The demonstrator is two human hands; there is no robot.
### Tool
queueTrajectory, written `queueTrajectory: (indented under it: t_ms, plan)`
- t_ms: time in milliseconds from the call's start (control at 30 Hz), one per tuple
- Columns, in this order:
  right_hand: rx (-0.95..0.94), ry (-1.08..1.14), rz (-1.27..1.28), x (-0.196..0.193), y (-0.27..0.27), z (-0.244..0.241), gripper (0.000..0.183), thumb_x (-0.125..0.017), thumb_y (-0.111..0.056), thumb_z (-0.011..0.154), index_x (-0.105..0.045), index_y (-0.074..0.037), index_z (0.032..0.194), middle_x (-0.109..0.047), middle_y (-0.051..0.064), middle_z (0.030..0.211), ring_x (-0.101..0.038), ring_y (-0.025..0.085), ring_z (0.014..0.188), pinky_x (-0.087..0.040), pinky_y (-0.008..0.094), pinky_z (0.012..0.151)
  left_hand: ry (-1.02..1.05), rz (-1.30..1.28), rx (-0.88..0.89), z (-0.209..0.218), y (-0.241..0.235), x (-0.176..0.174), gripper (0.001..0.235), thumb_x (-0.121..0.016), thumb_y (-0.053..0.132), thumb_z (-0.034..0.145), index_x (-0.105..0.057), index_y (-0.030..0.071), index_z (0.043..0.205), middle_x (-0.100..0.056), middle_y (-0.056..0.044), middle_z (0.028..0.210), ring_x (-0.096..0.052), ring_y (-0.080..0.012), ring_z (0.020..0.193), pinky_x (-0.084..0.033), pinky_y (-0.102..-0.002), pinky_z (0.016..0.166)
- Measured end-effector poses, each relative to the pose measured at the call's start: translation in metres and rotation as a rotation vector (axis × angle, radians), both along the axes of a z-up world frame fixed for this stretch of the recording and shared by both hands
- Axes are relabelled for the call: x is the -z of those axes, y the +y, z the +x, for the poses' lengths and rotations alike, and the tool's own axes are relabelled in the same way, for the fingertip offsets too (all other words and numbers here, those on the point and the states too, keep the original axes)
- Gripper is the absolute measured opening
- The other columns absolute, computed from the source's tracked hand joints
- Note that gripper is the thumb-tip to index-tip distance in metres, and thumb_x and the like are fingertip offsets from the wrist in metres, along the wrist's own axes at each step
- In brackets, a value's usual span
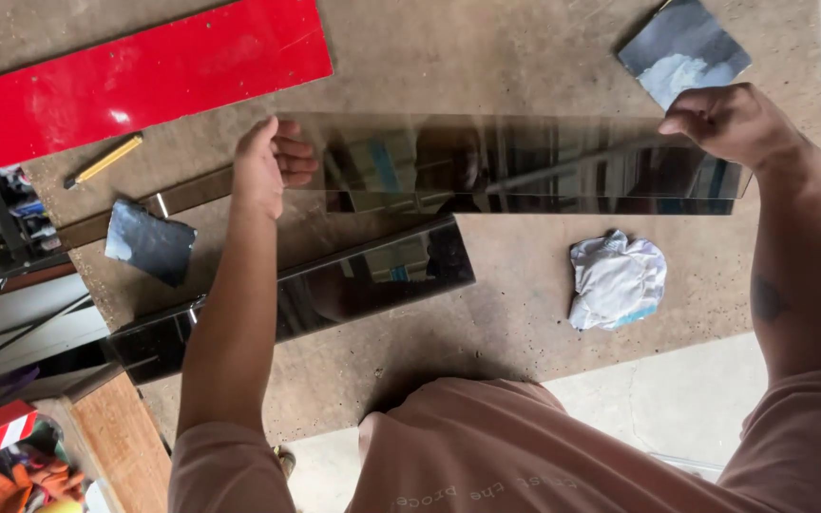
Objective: Cleaning glass strips with a cloth on a workbench
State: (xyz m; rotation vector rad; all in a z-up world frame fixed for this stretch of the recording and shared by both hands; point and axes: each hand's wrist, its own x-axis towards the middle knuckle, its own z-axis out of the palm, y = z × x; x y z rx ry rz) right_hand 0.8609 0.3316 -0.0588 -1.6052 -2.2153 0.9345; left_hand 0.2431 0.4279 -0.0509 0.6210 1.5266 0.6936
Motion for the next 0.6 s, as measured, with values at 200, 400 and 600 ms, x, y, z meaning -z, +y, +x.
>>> queueTrajectory:
  t_ms: [200, 400, 600]
  plan:
    - [0.033, -0.092, -0.064, 0.025, -0.008, -0.008, 0.014, -0.072, -0.014, 0.108, -0.078, -0.006, 0.098, -0.077, 0.004, 0.087, -0.070, 0.015, 0.071, -0.061, 0.032, 0.073, 0.069, -0.066, -0.018, 0.004, -0.021, 0.030, 0.048, -0.049, 0.049, 0.087, -0.070, 0.013, 0.110, -0.073, -0.008, 0.085, -0.074, -0.0267, 0.078, -0.054, -0.037, 0.067]
    - [0.174, -0.140, -0.302, 0.020, -0.005, -0.022, 0.016, -0.065, -0.011, 0.109, -0.078, -0.007, 0.102, -0.080, 0.008, 0.101, -0.075, 0.020, 0.087, -0.058, 0.035, 0.083, 0.192, -0.010, -0.056, 0.002, -0.029, 0.052, 0.047, -0.056, 0.048, 0.086, -0.073, 0.013, 0.113, -0.061, -0.003, 0.091, -0.064, -0.0174, 0.071, -0.056, -0.033, 0.066]
    - [0.321, -0.214, -0.452, 0.002, -0.003, -0.039, 0.021, -0.068, -0.022, 0.108, -0.075, -0.009, 0.094, -0.066, 0.008, 0.074, -0.058, 0.022, 0.070, -0.045, 0.036, 0.071, 0.265, -0.043, -0.056, 0.008, -0.033, 0.062, 0.049, -0.054, 0.050, 0.090, -0.071, 0.009, 0.111, -0.054, 0.002, 0.080, -0.047, -0.0132, 0.074, -0.036, -0.031, 0.066]
